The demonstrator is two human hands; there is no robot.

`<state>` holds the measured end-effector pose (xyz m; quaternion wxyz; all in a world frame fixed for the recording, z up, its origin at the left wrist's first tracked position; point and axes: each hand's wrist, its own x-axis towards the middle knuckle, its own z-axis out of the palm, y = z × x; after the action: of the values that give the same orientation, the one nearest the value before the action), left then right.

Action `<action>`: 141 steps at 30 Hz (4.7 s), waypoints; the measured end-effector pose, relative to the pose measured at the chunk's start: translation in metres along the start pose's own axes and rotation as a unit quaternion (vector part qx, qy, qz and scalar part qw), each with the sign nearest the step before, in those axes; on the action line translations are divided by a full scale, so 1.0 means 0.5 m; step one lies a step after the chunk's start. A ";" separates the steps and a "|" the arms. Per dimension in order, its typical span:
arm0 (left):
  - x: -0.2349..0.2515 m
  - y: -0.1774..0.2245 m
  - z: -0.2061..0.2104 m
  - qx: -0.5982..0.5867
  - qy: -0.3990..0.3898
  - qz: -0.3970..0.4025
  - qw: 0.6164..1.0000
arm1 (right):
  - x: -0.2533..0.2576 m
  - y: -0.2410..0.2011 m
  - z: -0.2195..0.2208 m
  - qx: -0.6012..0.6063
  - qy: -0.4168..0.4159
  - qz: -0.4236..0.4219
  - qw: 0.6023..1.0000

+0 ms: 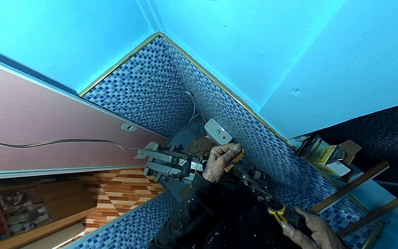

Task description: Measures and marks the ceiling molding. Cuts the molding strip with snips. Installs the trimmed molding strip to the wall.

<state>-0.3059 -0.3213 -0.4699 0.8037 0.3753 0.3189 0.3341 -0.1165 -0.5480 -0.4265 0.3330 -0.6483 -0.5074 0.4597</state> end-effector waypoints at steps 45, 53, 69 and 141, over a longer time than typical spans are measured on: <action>0.122 -0.144 -0.058 -0.127 -0.034 -0.156 0.979 | -0.084 0.300 0.029 0.154 0.556 0.260 0.774; 0.114 -0.194 0.044 0.078 -0.042 -0.188 0.978 | -0.109 0.520 -0.136 -0.016 0.615 0.319 0.721; 0.131 -0.172 0.115 0.102 -0.061 -0.122 0.985 | -0.009 0.668 -0.317 -0.082 0.462 0.603 0.646; 0.520 0.920 0.687 0.215 -0.153 0.815 0.516 | 0.424 -0.802 -0.659 -0.629 0.588 -0.411 0.299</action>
<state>-0.0314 -0.0256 0.0144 0.1102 0.6772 -0.1927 0.7015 0.0632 -0.2266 -0.0039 0.1798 -0.4653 -0.5114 -0.6997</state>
